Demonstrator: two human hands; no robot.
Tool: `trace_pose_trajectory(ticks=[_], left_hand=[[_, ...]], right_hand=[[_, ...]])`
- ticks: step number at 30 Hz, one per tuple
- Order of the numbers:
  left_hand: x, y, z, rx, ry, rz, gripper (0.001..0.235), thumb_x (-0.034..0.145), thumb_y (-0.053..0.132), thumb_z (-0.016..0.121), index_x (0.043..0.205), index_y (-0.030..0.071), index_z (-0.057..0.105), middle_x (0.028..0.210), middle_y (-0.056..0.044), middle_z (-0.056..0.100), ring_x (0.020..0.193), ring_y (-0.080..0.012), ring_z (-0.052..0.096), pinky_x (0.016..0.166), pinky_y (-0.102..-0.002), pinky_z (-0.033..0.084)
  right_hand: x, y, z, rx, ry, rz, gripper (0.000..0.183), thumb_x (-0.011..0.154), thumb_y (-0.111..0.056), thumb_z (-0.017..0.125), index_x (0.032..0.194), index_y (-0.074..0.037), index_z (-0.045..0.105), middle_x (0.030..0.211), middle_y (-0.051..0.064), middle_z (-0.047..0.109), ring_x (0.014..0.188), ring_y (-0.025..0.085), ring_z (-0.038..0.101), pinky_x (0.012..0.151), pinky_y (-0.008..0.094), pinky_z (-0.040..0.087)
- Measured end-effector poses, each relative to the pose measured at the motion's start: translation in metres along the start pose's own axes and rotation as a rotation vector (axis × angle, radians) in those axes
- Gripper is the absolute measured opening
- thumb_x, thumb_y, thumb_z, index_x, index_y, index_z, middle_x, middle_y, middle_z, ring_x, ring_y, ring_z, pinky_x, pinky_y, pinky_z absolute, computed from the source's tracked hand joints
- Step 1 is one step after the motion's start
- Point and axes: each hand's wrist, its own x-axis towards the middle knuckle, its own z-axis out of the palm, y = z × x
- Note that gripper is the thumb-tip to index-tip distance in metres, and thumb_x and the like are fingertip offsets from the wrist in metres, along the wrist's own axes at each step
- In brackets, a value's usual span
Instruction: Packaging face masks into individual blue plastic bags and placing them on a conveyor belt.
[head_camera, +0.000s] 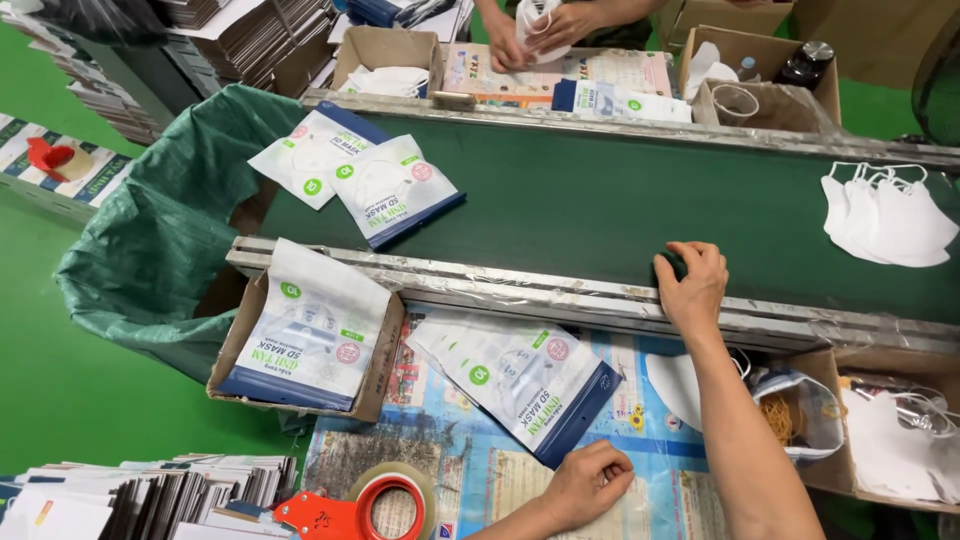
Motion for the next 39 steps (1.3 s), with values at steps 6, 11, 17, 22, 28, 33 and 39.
trace_pose_trajectory(ticks=[6,11,17,22,28,33,39], left_hand=[[-0.002,-0.005,0.000,-0.025,-0.021,-0.048,0.011,0.097,0.009,0.072,0.097,-0.001,0.068,0.091,-0.009,0.066,0.081,-0.0197,0.068,0.075,-0.031,0.057],[-0.003,-0.007,0.002,-0.020,-0.025,-0.040,0.011,0.098,0.010,0.072,0.097,0.000,0.068,0.092,-0.009,0.066,0.082,-0.0192,0.068,0.075,-0.031,0.057],[-0.001,-0.005,-0.001,-0.028,-0.031,-0.047,0.010,0.097,0.010,0.071,0.097,0.000,0.068,0.091,-0.009,0.066,0.080,-0.0188,0.068,0.073,-0.030,0.057],[0.002,-0.004,0.000,0.000,-0.052,-0.021,0.007,0.094,0.006,0.072,0.096,0.000,0.069,0.088,-0.010,0.065,0.075,-0.0190,0.066,0.068,-0.031,0.054],[0.008,0.002,0.000,0.028,-0.028,-0.059,0.007,0.091,0.006,0.073,0.095,0.000,0.071,0.085,-0.009,0.065,0.066,-0.0166,0.063,0.061,-0.028,0.051],[0.008,0.002,0.000,0.027,-0.038,-0.101,0.007,0.092,0.006,0.073,0.096,0.000,0.071,0.086,-0.008,0.066,0.066,-0.0149,0.062,0.060,-0.027,0.051],[0.008,0.002,-0.001,0.014,-0.028,-0.076,0.008,0.093,0.006,0.073,0.096,0.000,0.070,0.086,-0.007,0.066,0.070,-0.0125,0.064,0.061,-0.025,0.052]], right_hand=[[-0.001,0.000,0.000,-0.022,-0.018,-0.016,0.025,0.093,-0.024,0.075,0.112,-0.007,0.075,0.120,0.012,0.062,0.117,0.031,0.055,0.104,0.045,0.041],[-0.003,0.000,-0.002,-0.035,-0.026,-0.023,0.026,0.094,-0.025,0.076,0.112,-0.007,0.075,0.121,0.012,0.061,0.117,0.032,0.055,0.105,0.045,0.041],[-0.002,-0.003,0.000,-0.032,-0.013,-0.026,0.026,0.093,-0.024,0.077,0.112,-0.006,0.075,0.121,0.012,0.061,0.117,0.032,0.055,0.104,0.046,0.042],[-0.002,-0.005,-0.003,-0.001,0.039,-0.030,0.025,0.092,-0.022,0.078,0.111,-0.006,0.075,0.119,0.013,0.062,0.115,0.033,0.057,0.100,0.046,0.044],[0.002,-0.014,-0.009,0.014,0.016,0.005,0.027,0.091,-0.022,0.078,0.112,-0.005,0.074,0.118,0.012,0.061,0.114,0.032,0.056,0.100,0.044,0.043],[0.002,-0.017,-0.010,0.036,0.008,0.023,0.027,0.091,-0.022,0.077,0.112,-0.005,0.074,0.120,0.011,0.060,0.114,0.031,0.055,0.100,0.043,0.044],[0.003,-0.027,-0.018,-0.004,-0.040,-0.036,0.031,0.090,-0.021,0.077,0.115,-0.004,0.072,0.120,0.011,0.060,0.112,0.029,0.055,0.099,0.043,0.042]])
